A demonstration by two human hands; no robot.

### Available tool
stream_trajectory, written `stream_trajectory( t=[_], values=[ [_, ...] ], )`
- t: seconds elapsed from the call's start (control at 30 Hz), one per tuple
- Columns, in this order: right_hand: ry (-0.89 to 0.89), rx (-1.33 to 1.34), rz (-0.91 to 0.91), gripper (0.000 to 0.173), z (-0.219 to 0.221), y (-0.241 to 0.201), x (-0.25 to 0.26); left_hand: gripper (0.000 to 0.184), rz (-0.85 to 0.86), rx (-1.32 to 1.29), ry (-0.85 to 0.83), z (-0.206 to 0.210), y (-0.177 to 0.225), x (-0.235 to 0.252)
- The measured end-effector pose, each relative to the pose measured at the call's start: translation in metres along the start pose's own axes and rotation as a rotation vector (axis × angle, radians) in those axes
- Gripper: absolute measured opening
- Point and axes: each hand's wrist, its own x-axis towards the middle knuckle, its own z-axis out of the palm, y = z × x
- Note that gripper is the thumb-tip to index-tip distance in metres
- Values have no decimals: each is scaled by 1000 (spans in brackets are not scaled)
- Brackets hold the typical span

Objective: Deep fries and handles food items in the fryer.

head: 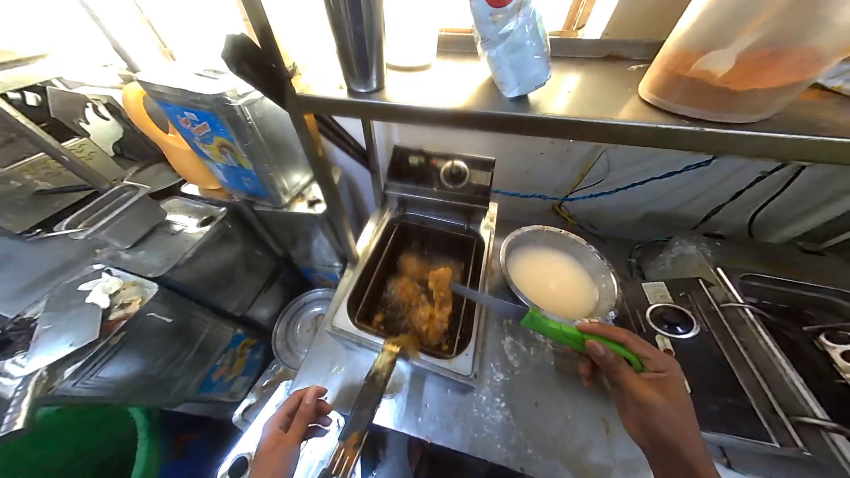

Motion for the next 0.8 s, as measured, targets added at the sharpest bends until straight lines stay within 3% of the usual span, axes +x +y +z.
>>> stream_trajectory(
  t=[0.8],
  values=[
    [4,17,-10,22,-2,2,-2,29,-8,31,-32,5,0,1]
  ],
)
